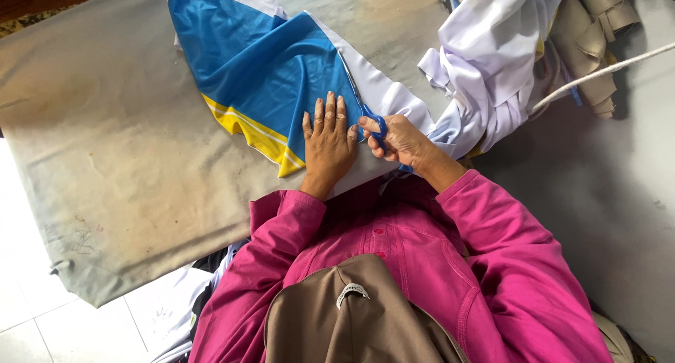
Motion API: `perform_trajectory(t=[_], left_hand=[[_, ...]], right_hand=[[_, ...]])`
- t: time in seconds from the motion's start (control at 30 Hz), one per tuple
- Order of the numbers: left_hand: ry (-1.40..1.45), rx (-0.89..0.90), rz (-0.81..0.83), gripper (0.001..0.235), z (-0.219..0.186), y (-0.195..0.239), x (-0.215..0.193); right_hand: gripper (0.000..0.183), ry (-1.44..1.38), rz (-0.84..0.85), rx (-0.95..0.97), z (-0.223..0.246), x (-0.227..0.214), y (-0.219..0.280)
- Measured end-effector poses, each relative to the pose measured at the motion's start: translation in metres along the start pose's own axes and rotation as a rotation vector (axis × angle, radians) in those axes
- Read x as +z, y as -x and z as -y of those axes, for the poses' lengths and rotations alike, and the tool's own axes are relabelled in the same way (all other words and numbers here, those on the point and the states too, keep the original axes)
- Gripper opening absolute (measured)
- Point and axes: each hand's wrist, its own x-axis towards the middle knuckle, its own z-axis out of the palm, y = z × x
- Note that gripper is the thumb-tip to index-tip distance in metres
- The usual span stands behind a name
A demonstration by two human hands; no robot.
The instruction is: Cutting out printed garment pieces from a fabric sheet using scissors on a cutting table.
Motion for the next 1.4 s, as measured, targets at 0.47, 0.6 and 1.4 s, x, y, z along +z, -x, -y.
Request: perform_trajectory(t=[0.47,0.6,1.4], left_hand=[[0.01,0.234,-0.357,0.033,0.034,0.011,0.045],[-0.019,0.269,-0.453,0.015,0.035,0.005,0.048],[0.459,0.225,0.046,0.008,0.061,0.041,-0.067]], right_hand=[[0.056,0.921,-0.725,-0.431,-0.014,-0.049,0.055],[0.046,1.097,-0.759,-0.573,-0.058,-0.084,0.023],[0.015,0.069,-0.369,-0.485,-0.096,-0.07,0.122]])
